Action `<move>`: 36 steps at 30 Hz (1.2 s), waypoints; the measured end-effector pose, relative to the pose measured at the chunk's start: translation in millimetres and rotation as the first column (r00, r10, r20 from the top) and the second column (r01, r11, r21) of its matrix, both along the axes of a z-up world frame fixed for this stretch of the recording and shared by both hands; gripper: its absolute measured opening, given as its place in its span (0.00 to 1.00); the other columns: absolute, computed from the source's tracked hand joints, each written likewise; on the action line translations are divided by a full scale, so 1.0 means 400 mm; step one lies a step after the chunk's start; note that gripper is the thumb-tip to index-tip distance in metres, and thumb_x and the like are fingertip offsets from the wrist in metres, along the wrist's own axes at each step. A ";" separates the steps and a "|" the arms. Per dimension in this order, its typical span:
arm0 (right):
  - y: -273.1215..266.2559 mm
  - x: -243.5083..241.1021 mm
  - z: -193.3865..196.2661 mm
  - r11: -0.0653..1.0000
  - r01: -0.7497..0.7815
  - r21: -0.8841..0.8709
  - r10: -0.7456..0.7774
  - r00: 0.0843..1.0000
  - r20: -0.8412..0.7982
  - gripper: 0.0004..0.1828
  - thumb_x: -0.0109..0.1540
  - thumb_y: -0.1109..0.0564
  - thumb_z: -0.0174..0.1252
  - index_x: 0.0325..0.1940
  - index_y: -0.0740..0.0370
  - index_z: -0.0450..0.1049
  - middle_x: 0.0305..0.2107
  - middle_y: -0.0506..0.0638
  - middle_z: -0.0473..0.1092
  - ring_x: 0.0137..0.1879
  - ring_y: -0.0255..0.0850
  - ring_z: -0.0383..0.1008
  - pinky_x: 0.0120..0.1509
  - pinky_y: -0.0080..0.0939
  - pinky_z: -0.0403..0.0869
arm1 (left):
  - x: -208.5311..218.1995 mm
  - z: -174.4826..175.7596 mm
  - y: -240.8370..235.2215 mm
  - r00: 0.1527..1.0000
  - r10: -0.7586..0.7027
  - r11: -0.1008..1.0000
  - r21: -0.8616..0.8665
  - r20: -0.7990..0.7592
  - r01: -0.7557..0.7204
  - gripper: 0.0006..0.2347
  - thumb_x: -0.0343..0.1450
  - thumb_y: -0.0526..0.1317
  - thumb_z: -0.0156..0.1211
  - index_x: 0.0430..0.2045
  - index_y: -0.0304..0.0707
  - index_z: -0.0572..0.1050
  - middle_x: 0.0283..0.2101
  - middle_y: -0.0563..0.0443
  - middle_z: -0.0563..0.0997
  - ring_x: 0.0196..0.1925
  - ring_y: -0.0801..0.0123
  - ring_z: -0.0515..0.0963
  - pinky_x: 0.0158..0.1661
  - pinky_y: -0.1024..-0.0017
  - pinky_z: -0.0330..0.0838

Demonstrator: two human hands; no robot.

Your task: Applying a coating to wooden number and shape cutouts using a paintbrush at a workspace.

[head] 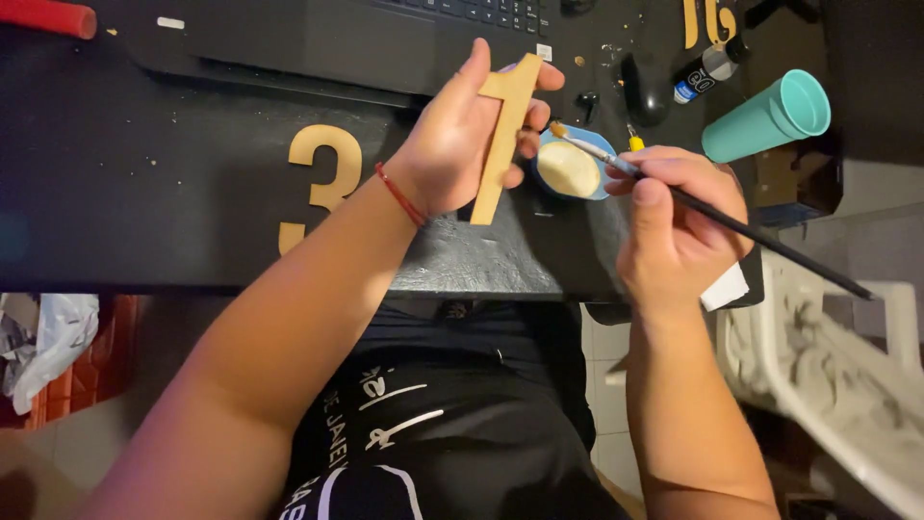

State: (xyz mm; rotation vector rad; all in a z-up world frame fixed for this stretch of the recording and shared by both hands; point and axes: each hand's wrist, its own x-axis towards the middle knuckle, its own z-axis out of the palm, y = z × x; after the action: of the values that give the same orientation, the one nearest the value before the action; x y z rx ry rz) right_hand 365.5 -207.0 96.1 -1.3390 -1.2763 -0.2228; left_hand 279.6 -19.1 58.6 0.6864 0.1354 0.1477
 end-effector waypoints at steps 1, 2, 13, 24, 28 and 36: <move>0.004 -0.002 -0.001 1.000 0.002 -0.006 -0.002 1.000 0.030 0.10 0.70 0.59 0.52 0.42 0.71 0.67 0.35 0.68 0.69 0.36 0.54 0.74 0.39 0.46 0.81 | 0.004 -0.010 -0.001 0.999 0.014 0.998 0.067 0.038 -0.017 0.31 0.66 0.64 0.33 0.48 0.41 0.72 0.34 0.55 0.69 0.32 0.73 0.68 0.26 0.76 0.59; 0.008 -0.004 -0.002 1.000 0.005 -0.012 -0.004 0.998 0.060 0.10 0.70 0.60 0.52 0.41 0.72 0.68 0.34 0.68 0.70 0.37 0.54 0.74 0.40 0.46 0.80 | 0.009 -0.020 -0.002 0.997 0.026 0.990 0.133 0.076 -0.036 0.33 0.66 0.66 0.32 0.50 0.41 0.74 0.36 0.57 0.69 0.37 0.74 0.69 0.35 0.74 0.62; 0.002 -0.004 -0.021 0.996 0.048 -0.071 -0.034 0.983 0.180 0.08 0.69 0.62 0.53 0.41 0.74 0.69 0.36 0.67 0.71 0.43 0.56 0.75 0.45 0.46 0.79 | -0.016 -0.004 -0.011 0.970 -0.073 0.995 0.078 0.233 0.056 0.29 0.71 0.58 0.40 0.59 0.36 0.67 0.40 0.52 0.67 0.43 0.69 0.68 0.48 0.72 0.64; -0.051 -0.042 0.022 0.914 -0.061 -0.400 0.147 0.971 0.190 0.03 0.65 0.67 0.55 0.38 0.73 0.73 0.35 0.65 0.74 0.42 0.54 0.78 0.52 0.48 0.77 | -0.013 -0.021 0.005 0.971 -0.047 0.994 0.108 0.234 0.022 0.28 0.71 0.59 0.40 0.57 0.37 0.69 0.45 0.51 0.70 0.42 0.70 0.68 0.47 0.71 0.65; -0.048 -0.004 0.030 0.934 -0.080 -0.349 0.141 0.978 0.154 0.05 0.65 0.68 0.56 0.38 0.77 0.72 0.34 0.68 0.73 0.41 0.55 0.77 0.49 0.47 0.77 | -0.009 -0.029 0.003 0.950 -0.122 0.992 0.052 0.288 0.111 0.26 0.72 0.57 0.42 0.55 0.35 0.70 0.45 0.52 0.72 0.42 0.69 0.70 0.45 0.71 0.66; -0.014 0.041 0.052 0.983 -0.049 -0.175 0.093 0.964 0.251 0.03 0.70 0.71 0.56 0.44 0.78 0.70 0.38 0.70 0.71 0.44 0.59 0.75 0.53 0.53 0.76 | -0.022 -0.015 0.005 0.911 -0.245 0.969 0.075 0.332 0.233 0.24 0.72 0.59 0.48 0.52 0.41 0.69 0.45 0.55 0.73 0.50 0.67 0.75 0.50 0.69 0.69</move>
State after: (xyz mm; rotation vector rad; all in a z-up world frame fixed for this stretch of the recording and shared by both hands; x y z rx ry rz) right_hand 381.9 -212.8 116.8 -1.4374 -1.5893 -0.2501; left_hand 270.6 -17.1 52.7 0.6960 -0.2840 0.0306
